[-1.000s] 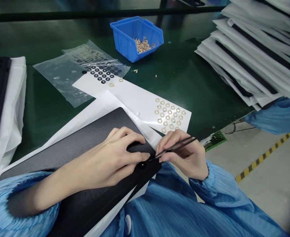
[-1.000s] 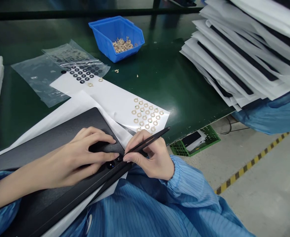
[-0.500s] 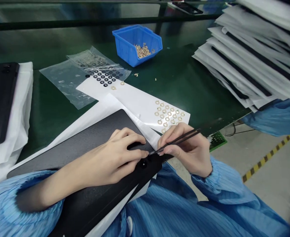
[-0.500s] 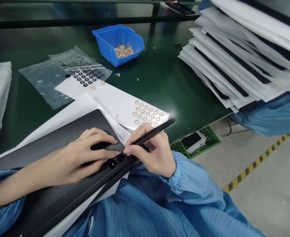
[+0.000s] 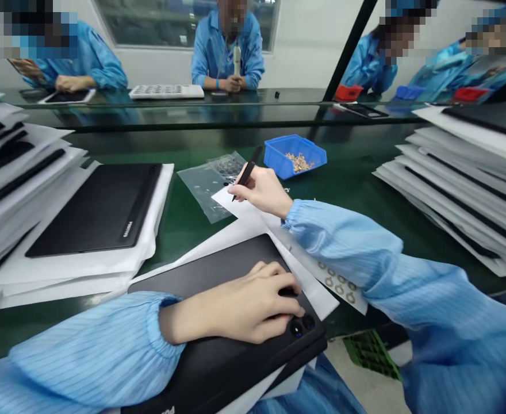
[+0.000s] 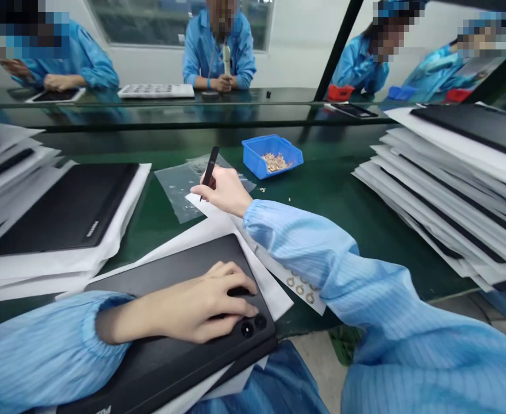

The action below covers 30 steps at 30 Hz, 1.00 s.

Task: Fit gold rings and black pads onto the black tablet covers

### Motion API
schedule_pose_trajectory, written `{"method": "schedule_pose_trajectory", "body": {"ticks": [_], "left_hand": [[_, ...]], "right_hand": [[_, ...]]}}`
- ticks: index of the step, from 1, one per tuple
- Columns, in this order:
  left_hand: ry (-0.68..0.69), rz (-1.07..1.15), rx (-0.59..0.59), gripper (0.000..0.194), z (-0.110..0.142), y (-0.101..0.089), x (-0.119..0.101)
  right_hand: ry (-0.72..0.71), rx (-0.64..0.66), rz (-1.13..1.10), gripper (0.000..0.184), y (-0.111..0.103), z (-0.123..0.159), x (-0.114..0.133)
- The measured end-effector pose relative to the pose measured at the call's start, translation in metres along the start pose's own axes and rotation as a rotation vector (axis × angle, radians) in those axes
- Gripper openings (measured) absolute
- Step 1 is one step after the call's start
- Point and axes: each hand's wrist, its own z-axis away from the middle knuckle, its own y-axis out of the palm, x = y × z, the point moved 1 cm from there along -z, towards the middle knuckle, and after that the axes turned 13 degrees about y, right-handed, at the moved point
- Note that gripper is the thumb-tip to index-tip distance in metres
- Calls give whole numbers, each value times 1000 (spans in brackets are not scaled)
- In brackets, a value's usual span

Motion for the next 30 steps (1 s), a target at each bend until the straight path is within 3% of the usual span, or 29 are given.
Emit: {"method": "schedule_pose_trajectory", "body": {"ticks": [4, 7, 10, 13, 15, 17, 21, 25, 30], "left_hand": [[15, -22, -27, 22, 1, 3, 1], [20, -35, -36, 23, 2, 4, 2], [27, -42, -26, 23, 1, 3, 1], [4, -98, 3, 25, 3, -1, 1], [-90, -165, -41, 28, 9, -4, 6], [-265, -226, -169, 29, 19, -9, 16], [-583, -333, -380, 30, 44, -22, 46], [-705, -272, -395, 21, 51, -34, 60], [-741, -108, -406, 31, 38, -40, 46]], "right_hand": [[-23, 28, 181, 16, 21, -19, -15], [-54, 73, 227, 15, 23, -20, -15], [-64, 87, 215, 12, 7, -13, -7], [-20, 68, 216, 25, -21, 5, -1], [39, 84, 233, 33, -39, 22, -3], [135, 108, 291, 31, -52, 40, -8], [295, 153, 392, 22, -57, 64, -21], [342, 306, 336, 29, -53, 75, -20], [435, 533, 344, 38, -54, 83, -16]]}}
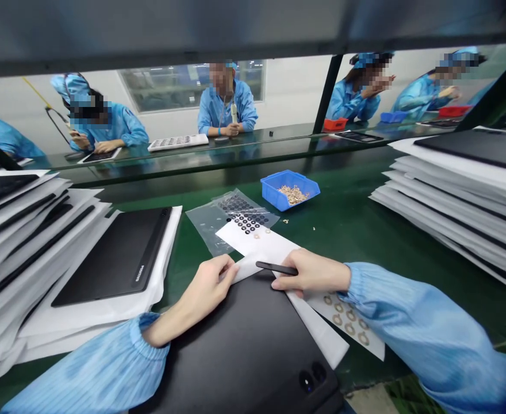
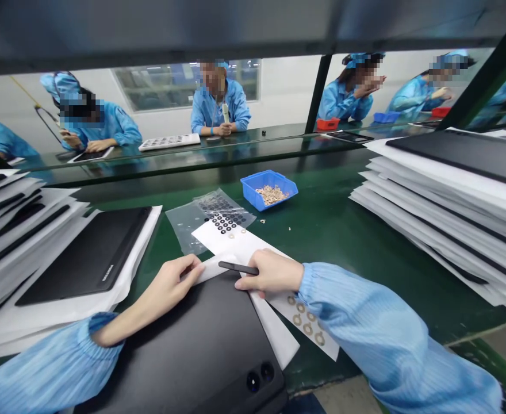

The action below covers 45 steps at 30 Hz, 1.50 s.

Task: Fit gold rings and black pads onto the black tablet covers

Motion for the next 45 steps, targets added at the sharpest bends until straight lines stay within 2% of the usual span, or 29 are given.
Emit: {"method": "schedule_pose_trajectory", "body": {"ticks": [3, 7, 12, 17, 20, 22, 25, 28, 30, 31, 33, 35, 39, 43, 45], "left_hand": [[-29, 68, -22, 30, 1, -2, -9], [-95, 167, -33, 28, -2, -9, -6], [-181, 354, 82, 33, -10, -25, 2], [-168, 444, 190, 45, -12, -34, -2], [-161, 411, 181, 43, -14, -42, -5], [-180, 351, 93, 42, -15, -62, 1], [-246, 204, -170, 37, -10, -119, 25], [-364, 35, -401, 29, 7, -182, 64], [-485, -76, -480, 30, 18, -211, 92], [-544, -124, -488, 31, 23, -218, 106], [-642, -207, -457, 32, 29, -222, 130], [-712, -277, -382, 31, 29, -214, 149], [-778, -382, -228, 29, 22, -197, 171], [-729, -486, -162, 30, 22, -192, 175], [-611, -540, -160, 31, 27, -191, 171]], "right_hand": [[-30, 71, -30, 38, 0, 1, -1], [-152, 57, -142, 40, 3, 1, 0], [-230, 255, -683, 42, 10, 0, 2], [-221, 175, -807, 41, 11, -5, 1], [-187, 99, -788, 44, 13, -10, 0], [-159, 6, -818, 46, 12, -13, -2], [-139, -117, -915, 50, 7, -16, -4], [-148, -129, -941, 51, 2, -17, -4], [-146, -115, -924, 48, 2, -17, -4], [-144, -107, -912, 47, 2, -17, -4], [-137, -100, -894, 46, 4, -17, -3], [-120, -107, -889, 46, 5, -18, -4], [-128, -158, -906, 47, 0, -19, -5], [-179, -285, -991, 49, -15, -8, -7], [-185, -364, -1032, 52, -23, 2, -12]]}}
